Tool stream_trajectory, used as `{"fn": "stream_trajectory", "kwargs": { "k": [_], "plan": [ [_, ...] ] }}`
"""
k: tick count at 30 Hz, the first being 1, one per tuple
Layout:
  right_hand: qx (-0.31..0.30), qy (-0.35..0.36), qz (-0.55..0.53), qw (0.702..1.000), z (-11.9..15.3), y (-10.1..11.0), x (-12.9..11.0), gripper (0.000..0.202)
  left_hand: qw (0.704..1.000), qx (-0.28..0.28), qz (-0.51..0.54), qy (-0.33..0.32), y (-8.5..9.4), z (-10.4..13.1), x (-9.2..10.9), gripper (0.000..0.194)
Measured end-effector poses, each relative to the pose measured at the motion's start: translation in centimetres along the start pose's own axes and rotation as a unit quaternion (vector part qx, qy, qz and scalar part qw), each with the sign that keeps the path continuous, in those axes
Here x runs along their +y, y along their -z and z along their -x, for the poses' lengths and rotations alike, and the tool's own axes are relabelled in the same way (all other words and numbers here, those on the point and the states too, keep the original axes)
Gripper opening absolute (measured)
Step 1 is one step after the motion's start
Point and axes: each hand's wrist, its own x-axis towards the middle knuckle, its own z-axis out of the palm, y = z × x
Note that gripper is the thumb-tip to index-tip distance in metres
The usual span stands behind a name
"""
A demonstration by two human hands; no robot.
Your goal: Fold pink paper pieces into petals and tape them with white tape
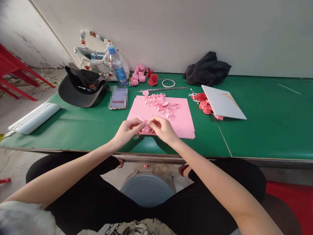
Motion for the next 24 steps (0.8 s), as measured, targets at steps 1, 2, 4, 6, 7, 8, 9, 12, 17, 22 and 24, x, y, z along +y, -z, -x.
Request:
{"fn": "stream_trajectory", "kwargs": {
  "k": [1,2,4,6,7,8,9,12,17,22,24],
  "plan": [
    [0.000,-0.009,-0.016,1.000,0.0,-0.1,0.0,0.033,1.000,0.009,-0.002,-0.003,0.1,0.0,0.0,0.028],
    [0.005,-0.016,-0.024,1.000,0.0,-0.1,0.1,0.036,1.000,0.014,-0.005,-0.006,0.1,-0.1,0.0,0.028],
    [0.024,-0.027,-0.027,0.999,-0.1,-0.2,0.4,0.040,1.000,0.016,-0.009,-0.009,0.1,-0.1,0.0,0.028],
    [0.032,-0.035,-0.030,0.998,-0.2,-0.2,0.7,0.041,1.000,0.014,-0.008,-0.007,0.0,0.0,-0.1,0.029],
    [0.026,-0.038,-0.032,0.998,-0.3,-0.2,0.8,0.040,1.000,0.014,-0.007,-0.004,-0.1,0.0,-0.1,0.030],
    [0.013,-0.040,-0.031,0.999,-0.3,-0.1,0.9,0.039,1.000,0.015,-0.006,0.000,-0.2,0.0,-0.2,0.031],
    [-0.001,-0.041,-0.028,0.999,-0.4,0.0,0.9,0.036,1.000,0.016,-0.007,0.003,-0.3,0.0,-0.3,0.031],
    [-0.027,-0.035,0.002,0.999,-0.7,0.9,0.8,0.028,1.000,0.008,-0.027,0.005,-0.2,-0.1,-0.5,0.034],
    [0.115,-0.025,-0.011,0.993,-1.4,3.1,-0.1,0.047,0.982,0.046,-0.164,-0.082,1.6,-1.1,-0.6,0.030],
    [0.140,-0.072,0.006,0.987,-1.4,3.2,-0.2,0.058,0.936,-0.008,-0.346,-0.058,3.8,-1.9,-1.2,0.043],
    [0.119,-0.063,0.020,0.991,-1.3,2.8,0.1,0.055,0.936,-0.015,-0.348,-0.054,4.0,-2.1,-1.5,0.041]
  ]
}}
